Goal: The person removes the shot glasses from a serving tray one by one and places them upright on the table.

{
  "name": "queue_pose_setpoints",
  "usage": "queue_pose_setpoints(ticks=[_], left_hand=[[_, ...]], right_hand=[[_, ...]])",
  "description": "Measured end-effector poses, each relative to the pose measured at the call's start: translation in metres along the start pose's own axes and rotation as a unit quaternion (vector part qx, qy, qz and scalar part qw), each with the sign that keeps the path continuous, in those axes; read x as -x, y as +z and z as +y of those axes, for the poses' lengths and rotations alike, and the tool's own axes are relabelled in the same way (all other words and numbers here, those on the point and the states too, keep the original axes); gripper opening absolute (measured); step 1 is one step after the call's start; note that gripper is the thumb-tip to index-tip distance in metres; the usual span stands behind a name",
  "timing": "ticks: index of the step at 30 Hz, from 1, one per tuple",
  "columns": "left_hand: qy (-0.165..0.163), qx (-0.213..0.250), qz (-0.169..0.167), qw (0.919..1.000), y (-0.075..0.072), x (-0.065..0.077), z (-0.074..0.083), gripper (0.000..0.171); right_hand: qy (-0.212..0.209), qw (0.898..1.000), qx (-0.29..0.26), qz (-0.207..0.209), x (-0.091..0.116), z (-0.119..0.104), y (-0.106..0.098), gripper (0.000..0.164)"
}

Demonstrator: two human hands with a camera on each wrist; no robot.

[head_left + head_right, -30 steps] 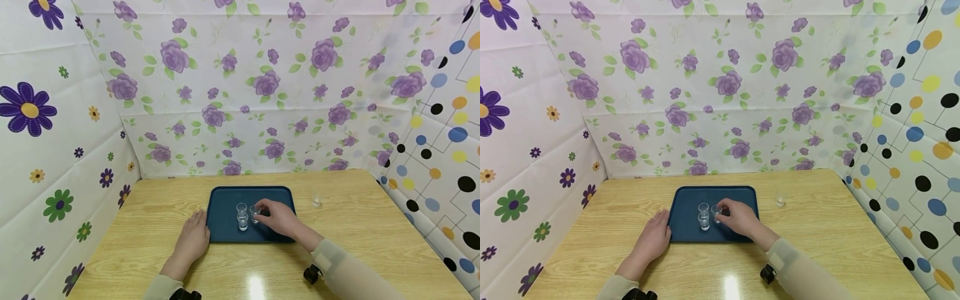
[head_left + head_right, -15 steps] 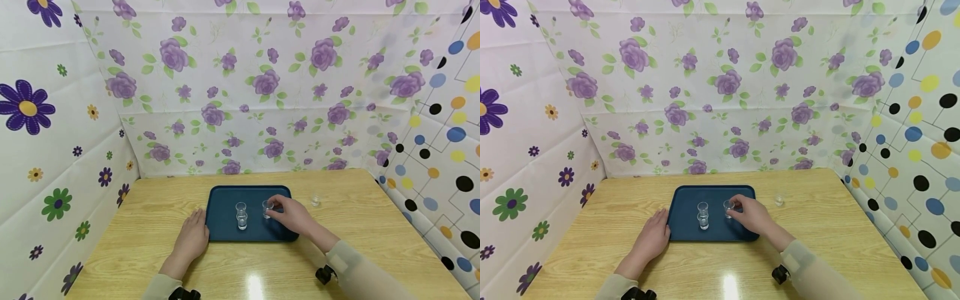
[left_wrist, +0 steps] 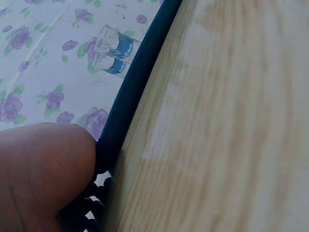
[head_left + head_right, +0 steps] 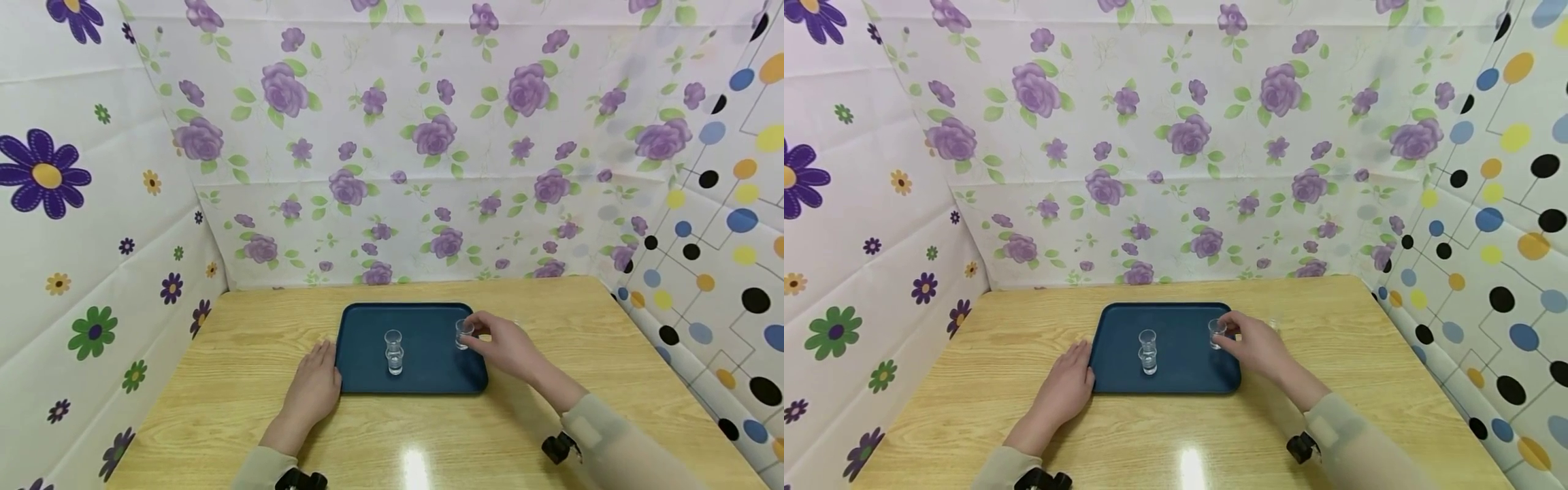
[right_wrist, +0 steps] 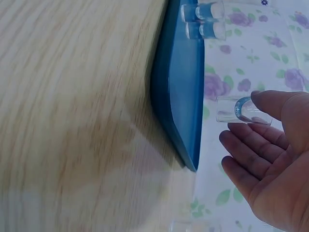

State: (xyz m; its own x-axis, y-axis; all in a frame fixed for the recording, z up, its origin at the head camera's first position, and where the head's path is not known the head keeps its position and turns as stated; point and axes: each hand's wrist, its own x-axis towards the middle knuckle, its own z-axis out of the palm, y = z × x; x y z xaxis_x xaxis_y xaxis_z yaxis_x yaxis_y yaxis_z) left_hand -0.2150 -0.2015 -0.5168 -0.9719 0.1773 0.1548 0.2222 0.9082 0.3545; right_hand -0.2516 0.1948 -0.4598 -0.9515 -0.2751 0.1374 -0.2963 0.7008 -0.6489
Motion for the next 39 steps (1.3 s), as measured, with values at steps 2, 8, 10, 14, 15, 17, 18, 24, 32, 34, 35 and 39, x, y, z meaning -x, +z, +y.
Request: queue_pose_setpoints(ticks=[2, 8, 10, 14, 15, 17, 18, 24, 32, 34, 35, 39], left_hand=[[0.002, -0.002, -0.001, 1.0, 0.0, 0.0, 0.0, 0.053], [0.009, -0.006, 0.003, 0.9999, 0.001, -0.001, -0.001, 0.053], [0.01, -0.006, 0.004, 0.9999, 0.001, -0.001, -0.001, 0.053], [0.009, -0.005, 0.003, 0.9999, 0.001, -0.002, -0.001, 0.053], [0.008, -0.005, 0.002, 1.0, 0.001, -0.002, -0.001, 0.053], [0.008, -0.004, 0.002, 1.0, 0.002, -0.002, -0.001, 0.053], [0.008, -0.004, 0.002, 1.0, 0.001, -0.002, 0.0, 0.053], [0.005, 0.001, 0.002, 1.0, 0.001, -0.001, 0.0, 0.053], [0.004, 0.002, 0.004, 1.0, 0.004, 0.0, -0.002, 0.052], [0.003, 0.003, 0.005, 1.0, 0.004, 0.0, -0.002, 0.052], [0.003, 0.005, 0.005, 1.0, 0.004, 0.0, -0.002, 0.052], [0.002, 0.007, 0.005, 1.0, 0.003, 0.0, -0.002, 0.052]], right_hand=[[0.002, 1.0, -0.001, 0.004, 0.002, 0.002, -0.004, 0.031], [-0.007, 1.0, -0.001, 0.015, 0.008, 0.012, -0.015, 0.028], [-0.008, 1.0, 0.001, 0.015, 0.01, 0.015, -0.018, 0.027], [-0.002, 1.0, 0.009, 0.017, 0.016, 0.021, -0.023, 0.029], [0.001, 1.0, 0.01, 0.017, 0.018, 0.022, -0.025, 0.031], [0.006, 1.0, 0.015, 0.02, 0.022, 0.026, -0.029, 0.033], [0.007, 1.0, 0.017, 0.02, 0.024, 0.027, -0.03, 0.034], [0.01, 0.999, 0.028, 0.026, 0.033, 0.039, -0.043, 0.036], [0.024, 0.998, 0.039, 0.034, 0.041, 0.055, -0.056, 0.038], [0.026, 0.998, 0.039, 0.037, 0.042, 0.058, -0.059, 0.04], [0.028, 0.998, 0.04, 0.038, 0.043, 0.059, -0.06, 0.041], [0.035, 0.998, 0.04, 0.041, 0.045, 0.064, -0.065, 0.042]])
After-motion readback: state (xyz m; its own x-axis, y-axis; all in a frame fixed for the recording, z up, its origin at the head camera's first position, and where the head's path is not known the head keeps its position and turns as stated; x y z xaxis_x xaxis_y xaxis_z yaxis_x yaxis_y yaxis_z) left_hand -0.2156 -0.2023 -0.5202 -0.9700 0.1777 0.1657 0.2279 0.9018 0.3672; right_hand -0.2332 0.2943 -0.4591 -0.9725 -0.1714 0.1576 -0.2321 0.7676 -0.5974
